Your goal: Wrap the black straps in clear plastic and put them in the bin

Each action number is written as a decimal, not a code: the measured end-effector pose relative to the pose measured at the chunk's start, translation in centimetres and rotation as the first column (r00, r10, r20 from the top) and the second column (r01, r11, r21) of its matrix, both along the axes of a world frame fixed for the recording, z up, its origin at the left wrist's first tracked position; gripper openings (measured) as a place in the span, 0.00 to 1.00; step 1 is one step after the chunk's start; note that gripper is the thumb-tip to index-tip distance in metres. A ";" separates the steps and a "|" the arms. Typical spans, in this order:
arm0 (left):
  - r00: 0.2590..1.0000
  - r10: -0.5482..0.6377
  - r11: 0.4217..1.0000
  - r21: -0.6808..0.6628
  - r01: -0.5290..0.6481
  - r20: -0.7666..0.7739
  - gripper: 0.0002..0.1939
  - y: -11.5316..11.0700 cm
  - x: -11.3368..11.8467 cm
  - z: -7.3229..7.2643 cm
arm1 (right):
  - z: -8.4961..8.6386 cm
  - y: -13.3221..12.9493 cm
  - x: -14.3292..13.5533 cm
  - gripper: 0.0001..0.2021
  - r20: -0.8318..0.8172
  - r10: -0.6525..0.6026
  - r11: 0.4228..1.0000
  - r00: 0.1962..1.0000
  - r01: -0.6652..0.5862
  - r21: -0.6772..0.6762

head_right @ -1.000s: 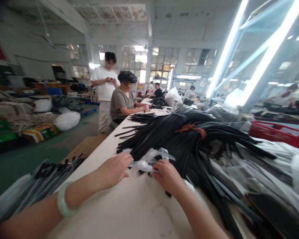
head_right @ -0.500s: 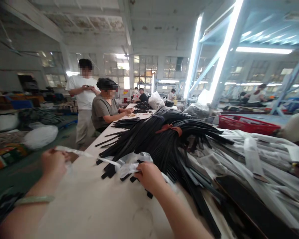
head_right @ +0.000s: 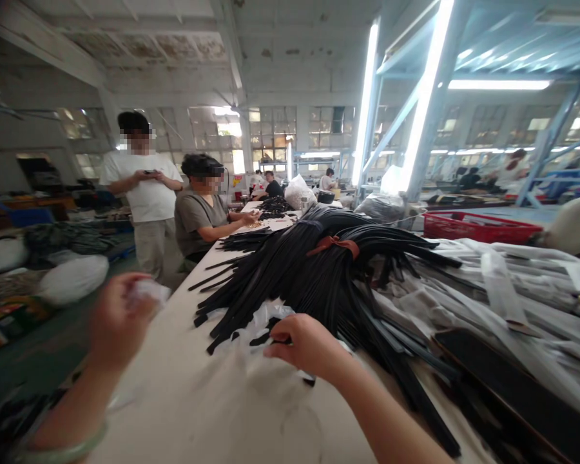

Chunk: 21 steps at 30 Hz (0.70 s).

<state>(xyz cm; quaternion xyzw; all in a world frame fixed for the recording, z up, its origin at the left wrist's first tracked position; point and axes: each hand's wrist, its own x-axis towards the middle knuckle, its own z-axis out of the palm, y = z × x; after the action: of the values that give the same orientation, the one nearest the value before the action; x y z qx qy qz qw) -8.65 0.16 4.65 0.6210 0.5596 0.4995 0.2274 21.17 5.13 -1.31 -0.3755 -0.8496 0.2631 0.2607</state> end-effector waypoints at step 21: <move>0.828 -0.560 0.796 -0.295 0.528 -0.029 0.31 -0.3 6.0 -4.3 | -2.0 -3.0 -3.7 0.22 -0.522 0.008 0.619 0.853 -0.414 -0.668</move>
<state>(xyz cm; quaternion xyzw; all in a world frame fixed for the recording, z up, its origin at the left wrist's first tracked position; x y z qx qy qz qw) -2.62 -0.18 0.30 0.7455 0.4333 0.2938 0.4125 17.42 2.18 -3.31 -0.2676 -0.6083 0.7068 0.2424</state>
